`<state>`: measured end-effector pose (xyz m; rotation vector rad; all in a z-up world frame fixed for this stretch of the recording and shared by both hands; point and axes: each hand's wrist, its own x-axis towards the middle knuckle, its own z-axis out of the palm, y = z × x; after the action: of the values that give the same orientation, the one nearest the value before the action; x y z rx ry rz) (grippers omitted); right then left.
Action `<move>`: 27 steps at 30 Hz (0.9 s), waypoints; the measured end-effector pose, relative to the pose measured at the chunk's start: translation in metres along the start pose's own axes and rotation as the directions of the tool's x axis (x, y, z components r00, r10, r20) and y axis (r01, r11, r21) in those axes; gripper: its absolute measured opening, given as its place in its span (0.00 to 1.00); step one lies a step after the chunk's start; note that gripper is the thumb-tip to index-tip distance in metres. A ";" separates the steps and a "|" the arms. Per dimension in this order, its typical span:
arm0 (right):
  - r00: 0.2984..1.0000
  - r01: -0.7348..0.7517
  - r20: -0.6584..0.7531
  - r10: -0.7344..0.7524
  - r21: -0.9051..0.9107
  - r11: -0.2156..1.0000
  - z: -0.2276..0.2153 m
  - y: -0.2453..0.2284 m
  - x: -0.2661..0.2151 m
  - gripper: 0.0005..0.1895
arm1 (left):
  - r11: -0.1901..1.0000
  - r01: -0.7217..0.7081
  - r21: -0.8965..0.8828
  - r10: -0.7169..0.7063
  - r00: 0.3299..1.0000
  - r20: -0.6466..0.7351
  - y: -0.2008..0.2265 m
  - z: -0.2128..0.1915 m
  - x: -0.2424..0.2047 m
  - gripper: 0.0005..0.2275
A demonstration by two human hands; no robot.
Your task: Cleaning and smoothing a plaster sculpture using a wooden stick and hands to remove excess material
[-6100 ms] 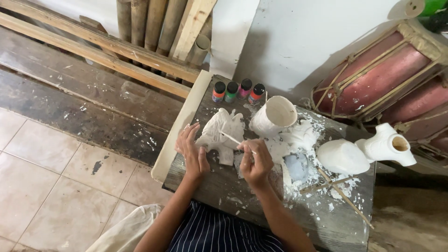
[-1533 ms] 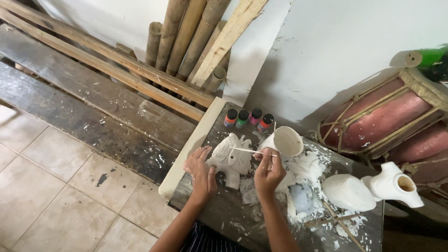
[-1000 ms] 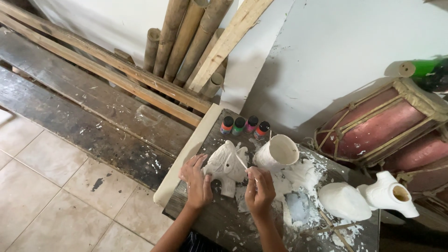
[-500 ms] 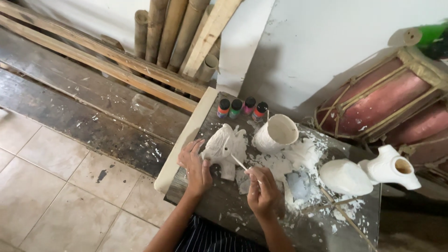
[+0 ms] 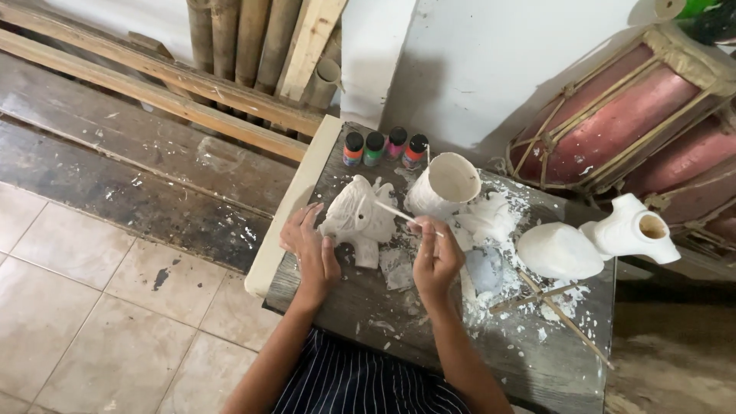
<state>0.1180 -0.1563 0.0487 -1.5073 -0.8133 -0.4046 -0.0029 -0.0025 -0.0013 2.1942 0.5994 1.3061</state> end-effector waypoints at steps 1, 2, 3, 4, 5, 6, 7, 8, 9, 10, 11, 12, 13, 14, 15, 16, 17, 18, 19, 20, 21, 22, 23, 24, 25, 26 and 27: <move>0.999 0.037 0.029 -0.035 -0.046 0.998 0.003 -0.003 0.006 0.12 | 1.000 0.000 0.001 0.000 1.000 0.002 -0.002 0.001 -0.002 0.27; 0.996 0.076 0.057 -0.071 -0.089 0.993 0.008 -0.005 0.014 0.11 | 1.000 -0.004 0.002 0.004 1.000 0.003 -0.006 0.003 -0.002 0.27; 0.996 0.074 0.055 -0.069 -0.090 0.993 0.004 0.001 0.003 0.11 | 1.000 -0.005 0.002 0.005 1.000 0.006 -0.003 0.002 -0.003 0.27; 0.994 0.091 0.073 -0.083 -0.103 0.991 0.000 0.009 -0.006 0.11 | 1.000 0.010 0.005 -0.010 1.000 0.005 -0.002 0.002 -0.002 0.27; 0.991 0.108 0.091 -0.097 -0.115 0.988 -0.002 0.017 -0.014 0.12 | 1.000 0.025 0.007 -0.025 1.000 0.003 0.000 0.002 -0.001 0.28; 0.991 0.106 0.089 -0.096 -0.119 0.987 -0.005 0.020 -0.026 0.12 | 1.000 0.025 0.004 -0.025 1.000 0.007 -0.001 0.002 -0.002 0.28; 0.991 0.110 0.086 -0.101 -0.112 0.988 -0.008 0.023 -0.038 0.11 | 1.000 0.026 0.013 -0.026 1.000 0.004 -0.002 0.003 -0.003 0.28; 0.991 0.115 0.085 -0.107 -0.103 0.988 -0.010 0.026 -0.049 0.11 | 0.999 0.028 0.023 -0.028 1.000 0.000 -0.003 0.004 -0.004 0.28; 0.991 0.115 0.084 -0.106 -0.105 0.988 -0.013 0.012 -0.046 0.11 | 0.999 0.028 0.021 -0.028 1.000 0.002 -0.003 0.005 -0.004 0.28; 0.990 0.104 0.104 -0.092 -0.113 0.988 -0.015 -0.003 -0.043 0.10 | 0.999 0.030 0.018 -0.030 1.000 -0.001 -0.004 0.006 -0.005 0.28; 0.989 0.094 0.123 -0.079 -0.120 0.988 -0.016 -0.018 -0.040 0.10 | 0.999 0.031 0.015 -0.031 1.000 -0.003 -0.004 0.006 -0.005 0.28; 0.989 0.095 0.121 -0.081 -0.120 0.988 -0.018 -0.010 -0.043 0.10 | 0.999 0.029 0.015 -0.029 1.000 -0.004 -0.003 0.005 -0.003 0.28; 0.996 0.012 0.087 -0.006 -0.064 0.998 -0.020 -0.002 -0.046 0.11 | 0.999 0.031 0.014 -0.031 1.000 0.001 -0.001 0.004 -0.002 0.28; 0.996 -0.073 0.055 0.074 -0.007 0.997 -0.021 0.005 -0.050 0.12 | 0.999 0.032 0.012 -0.032 0.999 0.010 0.000 0.002 -0.002 0.28; 0.996 -0.075 0.051 0.075 -0.008 0.997 -0.019 0.007 -0.041 0.12 | 1.000 0.028 0.011 -0.029 0.999 0.014 -0.003 0.004 -0.003 0.28; 0.986 -0.165 0.019 0.165 0.004 0.986 -0.018 0.009 -0.032 0.13 | 1.000 0.025 0.017 -0.025 1.000 0.007 -0.005 0.005 -0.005 0.27; 0.967 -0.253 -0.011 0.253 0.020 0.967 -0.017 0.012 -0.024 0.14 | 0.999 0.022 0.023 -0.022 1.000 0.000 -0.008 0.007 -0.006 0.27; 0.967 -0.255 -0.014 0.255 0.018 0.967 -0.013 0.016 -0.017 0.14 | 1.000 0.020 0.022 -0.020 1.000 0.004 -0.007 0.006 -0.005 0.27; 0.950 -0.310 -0.037 0.310 0.018 0.951 -0.010 0.020 -0.010 0.13 | 1.000 0.014 0.026 -0.014 1.000 0.001 -0.007 0.005 -0.003 0.27; 0.929 -0.365 -0.061 0.365 0.016 0.931 -0.008 0.024 -0.004 0.13 | 1.000 0.010 0.028 -0.010 1.000 -0.001 -0.006 0.006 -0.003 0.28; 0.928 -0.367 -0.065 0.367 0.012 0.930 -0.005 0.023 0.000 0.13 | 1.000 0.010 0.024 -0.010 1.000 0.003 -0.003 0.004 -0.003 0.28; 0.938 -0.333 -0.096 0.333 0.011 0.943 -0.001 0.023 0.005 0.14 | 1.000 0.006 0.018 -0.006 1.000 -0.002 -0.002 0.004 -0.002 0.28; 0.946 -0.300 -0.127 0.298 0.010 0.954 0.004 0.022 0.011 0.15 | 1.000 0.001 0.012 -0.001 1.000 -0.006 -0.001 0.003 0.000 0.28; 0.946 -0.300 -0.127 0.298 0.008 0.954 0.004 0.027 0.007 0.15 | 1.000 0.002 0.011 -0.002 1.000 -0.006 -0.002 0.004 0.000 0.28; 0.966 -0.233 -0.115 0.232 0.003 0.973 0.004 0.033 0.003 0.14 | 1.000 0.002 0.022 -0.002 1.000 -0.007 -0.004 0.005 0.000 0.27; 0.981 -0.167 -0.102 0.166 -0.001 0.986 0.004 0.038 -0.003 0.13 | 0.999 0.003 0.033 -0.003 1.000 -0.006 -0.006 0.006 -0.002 0.27; 0.980 -0.170 -0.100 0.169 -0.003 0.985 -0.001 0.036 -0.011 0.13 | 0.999 0.007 0.033 -0.006 1.000 -0.003 -0.003 0.005 -0.004 0.27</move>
<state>0.1357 -0.1574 0.0158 -1.5413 -0.5997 -0.3546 -0.0005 -0.0031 -0.0079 2.2152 0.6330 1.3054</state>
